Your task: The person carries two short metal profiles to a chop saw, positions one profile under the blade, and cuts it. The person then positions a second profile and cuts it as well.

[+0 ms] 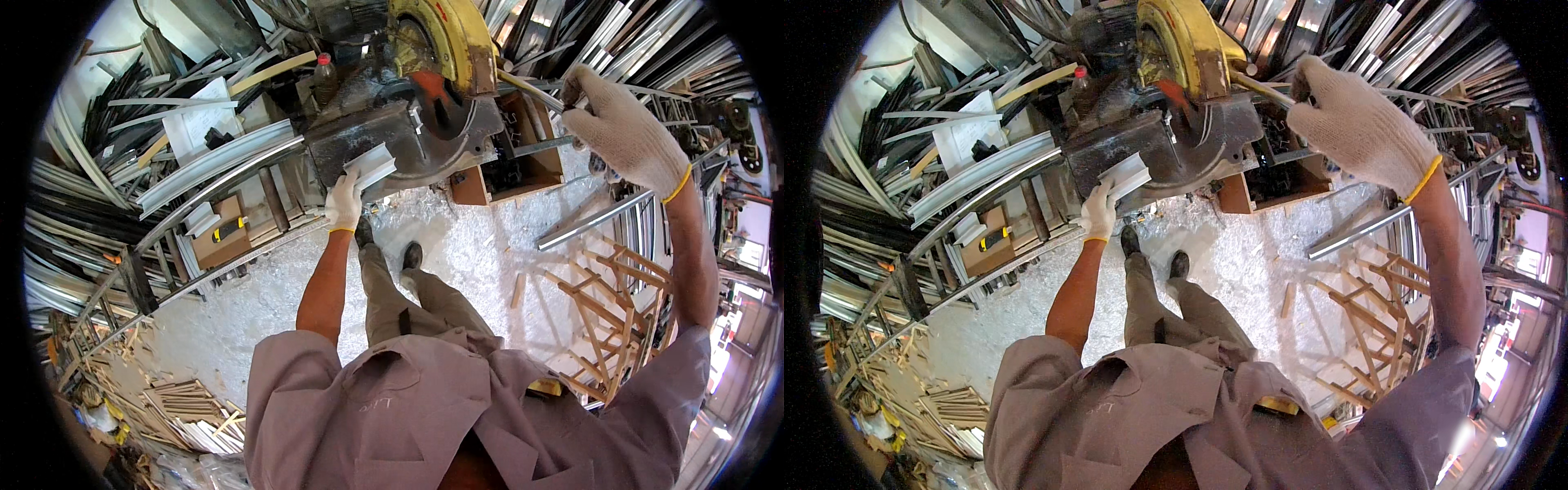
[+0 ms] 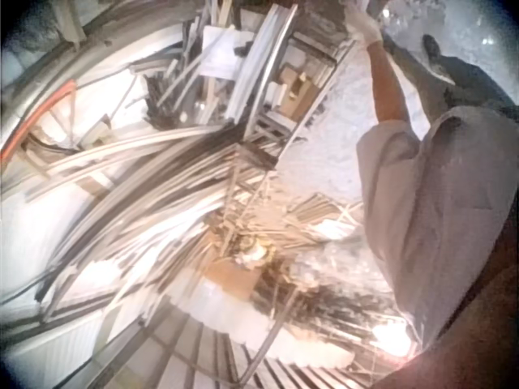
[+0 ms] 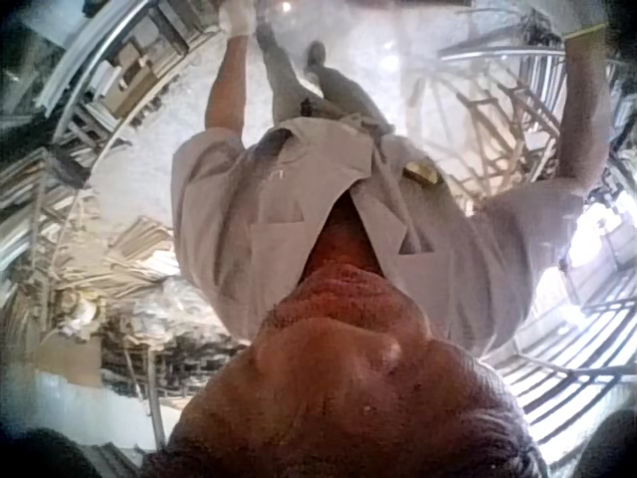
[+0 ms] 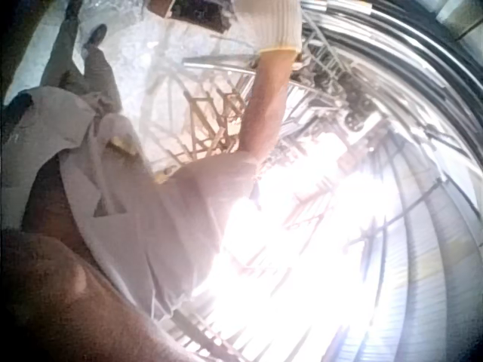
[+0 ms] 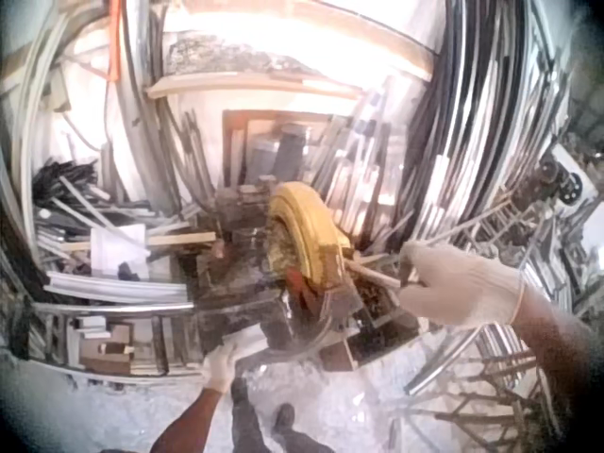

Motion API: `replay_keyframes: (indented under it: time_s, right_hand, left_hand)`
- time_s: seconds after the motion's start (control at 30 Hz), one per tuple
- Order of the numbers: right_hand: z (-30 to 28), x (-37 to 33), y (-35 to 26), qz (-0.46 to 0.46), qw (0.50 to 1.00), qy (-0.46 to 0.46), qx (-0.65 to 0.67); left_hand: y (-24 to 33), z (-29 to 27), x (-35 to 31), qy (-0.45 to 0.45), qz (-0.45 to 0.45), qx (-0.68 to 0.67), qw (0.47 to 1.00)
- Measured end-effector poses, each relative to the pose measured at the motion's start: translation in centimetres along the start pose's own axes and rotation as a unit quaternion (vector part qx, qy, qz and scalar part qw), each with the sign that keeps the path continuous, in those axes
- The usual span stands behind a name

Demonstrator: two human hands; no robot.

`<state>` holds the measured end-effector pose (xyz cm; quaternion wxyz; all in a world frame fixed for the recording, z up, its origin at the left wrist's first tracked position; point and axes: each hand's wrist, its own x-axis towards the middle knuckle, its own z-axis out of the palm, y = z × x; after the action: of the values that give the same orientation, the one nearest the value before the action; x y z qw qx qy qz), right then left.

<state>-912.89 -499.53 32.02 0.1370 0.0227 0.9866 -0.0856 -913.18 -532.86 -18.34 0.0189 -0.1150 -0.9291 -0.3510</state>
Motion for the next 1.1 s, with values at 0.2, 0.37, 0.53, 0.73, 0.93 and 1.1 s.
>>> replay_keyframes:
  time_s: [0.2, 0.37, 0.53, 0.73, 0.93, 1.1]
  right_hand:
    - [-0.3, -0.7, -0.3, -0.018, 0.999, 0.015, 0.021]
    - [0.8, -3.9, 3.2, -0.019, 0.973, 0.121, 0.195]
    - [8.2, -9.9, 9.2, 0.199, 0.919, 0.120, 0.320]
    - [23.1, -23.3, 14.4, 0.355, 0.828, -0.009, 0.434]
    - [31.8, -33.8, 11.3, 0.411, 0.733, -0.119, 0.529]
    - [33.4, -36.8, 11.7, 0.437, 0.705, -0.098, 0.550]
  left_hand:
    - [-0.1, 0.1, -0.2, -0.020, -0.029, 0.013, 0.999]
    - [0.6, 0.5, -0.1, 0.020, -0.032, -0.038, 0.999]
    - [4.7, 2.4, 0.9, 0.121, -0.083, -0.092, 0.985]
    - [9.7, 7.3, 3.0, 0.184, -0.120, -0.109, 0.970]
    - [13.1, 12.7, 4.1, 0.288, -0.010, -0.026, 0.957]
    - [27.4, 18.2, -8.7, -0.023, 0.056, -0.183, 0.981]
